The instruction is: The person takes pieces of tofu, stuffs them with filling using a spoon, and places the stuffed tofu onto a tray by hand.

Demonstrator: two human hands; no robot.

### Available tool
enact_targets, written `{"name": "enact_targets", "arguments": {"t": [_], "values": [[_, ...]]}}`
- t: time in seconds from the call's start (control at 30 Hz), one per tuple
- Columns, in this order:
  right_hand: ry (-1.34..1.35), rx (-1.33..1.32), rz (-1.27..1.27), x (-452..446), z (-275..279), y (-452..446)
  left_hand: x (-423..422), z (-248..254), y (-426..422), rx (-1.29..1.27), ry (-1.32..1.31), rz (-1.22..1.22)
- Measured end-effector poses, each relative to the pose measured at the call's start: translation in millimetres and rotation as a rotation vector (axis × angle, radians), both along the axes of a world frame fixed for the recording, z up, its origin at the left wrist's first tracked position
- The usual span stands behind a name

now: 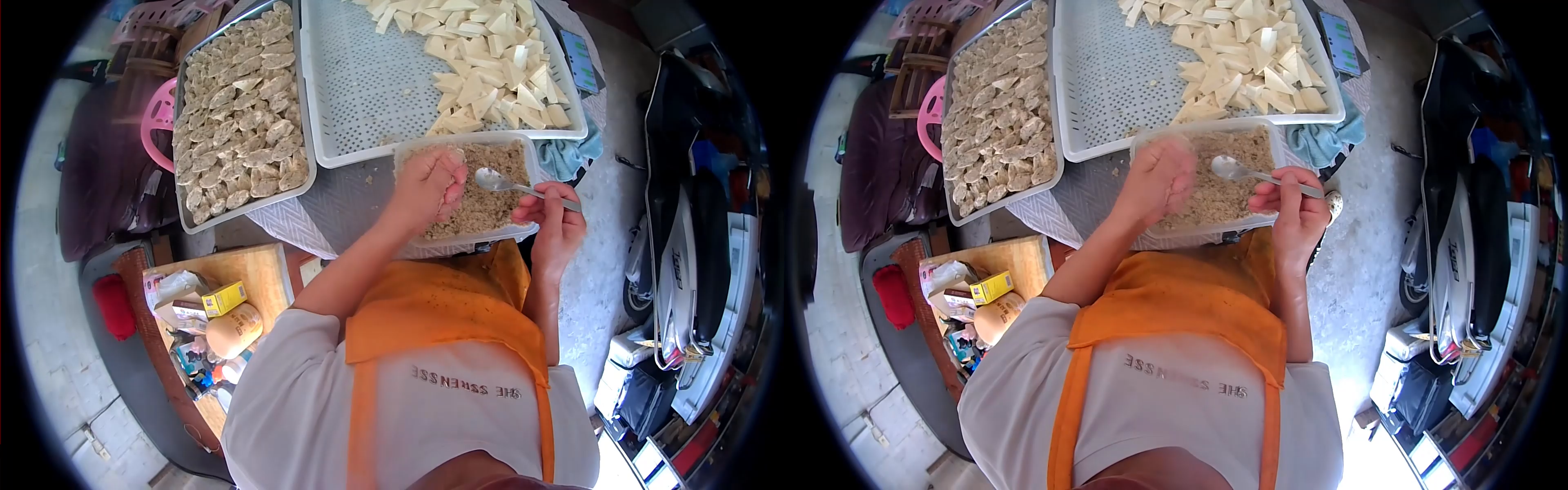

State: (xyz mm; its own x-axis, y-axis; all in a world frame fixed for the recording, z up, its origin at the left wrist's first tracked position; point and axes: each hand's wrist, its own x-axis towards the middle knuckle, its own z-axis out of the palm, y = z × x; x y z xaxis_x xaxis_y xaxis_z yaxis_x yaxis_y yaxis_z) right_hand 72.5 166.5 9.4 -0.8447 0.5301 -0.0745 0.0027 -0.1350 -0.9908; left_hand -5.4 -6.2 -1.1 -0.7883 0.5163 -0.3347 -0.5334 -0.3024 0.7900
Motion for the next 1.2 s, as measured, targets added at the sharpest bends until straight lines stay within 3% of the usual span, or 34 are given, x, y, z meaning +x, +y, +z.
{"name": "enact_targets", "arguments": {"t": [0.2,0.3,0.4,0.6,0.8,0.9,1.1,1.2], "values": [[-0.010,0.016,0.019,-1,1,-2,1,7,0,-0.160,0.077,-0.070],[-0.007,0.024,0.022,0,2,-3,-1,1,-1,0.007,0.061,-0.059],[-0.009,0.034,0.017,0,3,-3,-2,11,5,0.044,-0.087,0.009],[-0.007,0.042,0.012,2,5,-3,-2,-2,0,-0.016,0.056,-0.092],[0.001,0.067,-0.015,2,4,-2,-3,13,7,0.136,-0.067,0.046],[0.008,0.080,-0.022,3,1,0,-5,-4,3,0.040,0.183,-0.110],[0.021,0.087,-0.034,3,2,0,-3,-3,3,0.019,0.142,-0.084],[0.049,0.081,-0.045,3,5,-1,-10,-11,-7,0.231,-0.123,-0.176]]}}
